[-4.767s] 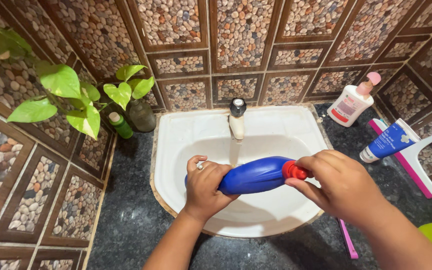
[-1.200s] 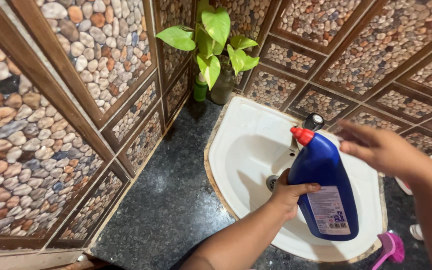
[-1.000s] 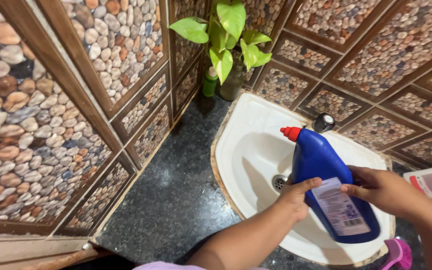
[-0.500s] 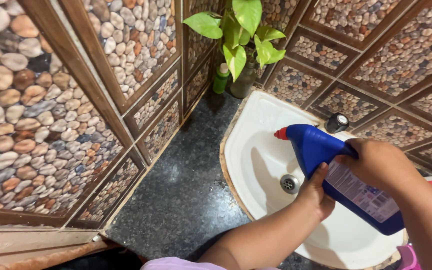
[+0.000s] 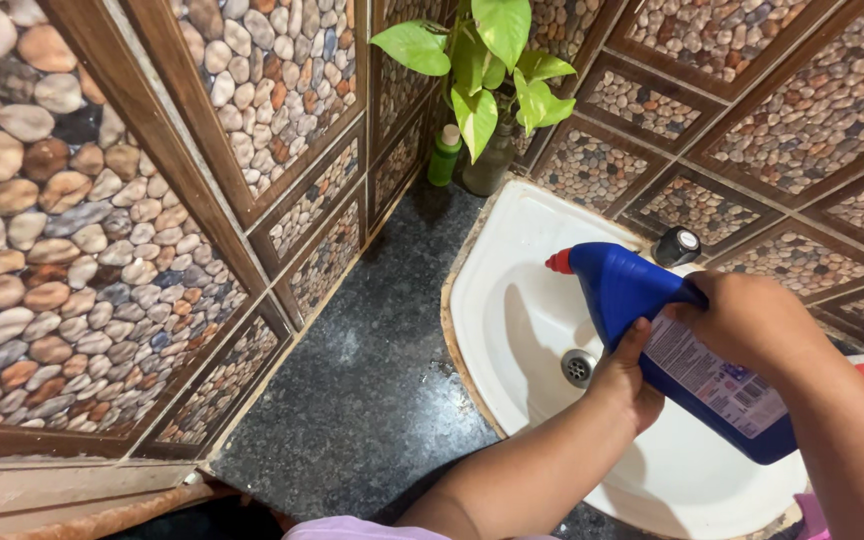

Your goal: The person scrubs a white bathroom sink with a pink brush, then pours blue liquid cleaner from a bottle into the basin and continues scrubbing the surface and faucet area. The sink remains wet and soapy at the end of the clip.

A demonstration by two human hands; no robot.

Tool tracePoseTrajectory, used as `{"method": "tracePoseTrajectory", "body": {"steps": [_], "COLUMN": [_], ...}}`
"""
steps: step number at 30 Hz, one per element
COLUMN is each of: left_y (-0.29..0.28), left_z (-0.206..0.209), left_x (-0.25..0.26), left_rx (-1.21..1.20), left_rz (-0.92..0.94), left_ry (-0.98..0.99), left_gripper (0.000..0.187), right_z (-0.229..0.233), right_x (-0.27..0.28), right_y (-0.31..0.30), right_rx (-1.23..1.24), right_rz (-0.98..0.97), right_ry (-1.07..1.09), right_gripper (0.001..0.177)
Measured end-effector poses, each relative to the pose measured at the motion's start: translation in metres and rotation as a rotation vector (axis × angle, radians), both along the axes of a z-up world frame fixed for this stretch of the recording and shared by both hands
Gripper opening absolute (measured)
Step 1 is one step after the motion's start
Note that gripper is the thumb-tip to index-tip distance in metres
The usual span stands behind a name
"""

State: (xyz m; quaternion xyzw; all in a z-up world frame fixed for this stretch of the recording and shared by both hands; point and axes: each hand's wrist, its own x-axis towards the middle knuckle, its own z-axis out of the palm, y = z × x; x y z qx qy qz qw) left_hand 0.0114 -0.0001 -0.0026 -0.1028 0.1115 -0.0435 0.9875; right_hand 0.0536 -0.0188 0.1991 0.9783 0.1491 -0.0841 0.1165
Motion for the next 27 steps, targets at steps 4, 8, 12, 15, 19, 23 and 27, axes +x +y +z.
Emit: {"method": "tracePoseTrajectory", "body": {"steps": [4,8,12,15,19,23,27], "left_y": [0.006,0.023,0.048,0.054,0.049,0.037,0.041], "left_z": [0.001,0.006,0.016,0.024,0.03,0.033,0.037], "left_x": [-0.001,-0.004,-0.011,-0.01,-0.013,-0.023,-0.031], "left_rx": [0.096,0.416,0.712,0.916,1.047,1.109,1.196], "left_rz": [-0.025,0.009,0.099,0.147,0.083,0.029,-0.003], "left_ry": [0.039,0.093,-0.019,-0.055,-0.058,-0.067,-0.03], "left_gripper": [0.071,0.082,0.079,0.07,0.063,0.059,0.059], "right_z": [-0.004,-0.008,-0.009,0.004,0.027,0.037,0.041], "right_x": [0.005,0.007,0.003,-0.005,-0.022,-0.032,-0.033], "right_y": [-0.009,-0.036,-0.067,-0.072,-0.043,-0.009,0.002], "right_rx": [0.033,0.132,0.443,0.721,0.703,0.563,0.528], "right_rz": [0.001,-0.078,-0.12,0.051,0.351,0.303,0.224], "right_ry": [0.025,0.143,0.255,-0.002,-0.394,-0.416,-0.371], "right_gripper": [0.043,0.049,0.056,0.06,0.066,0.06,0.052]}}
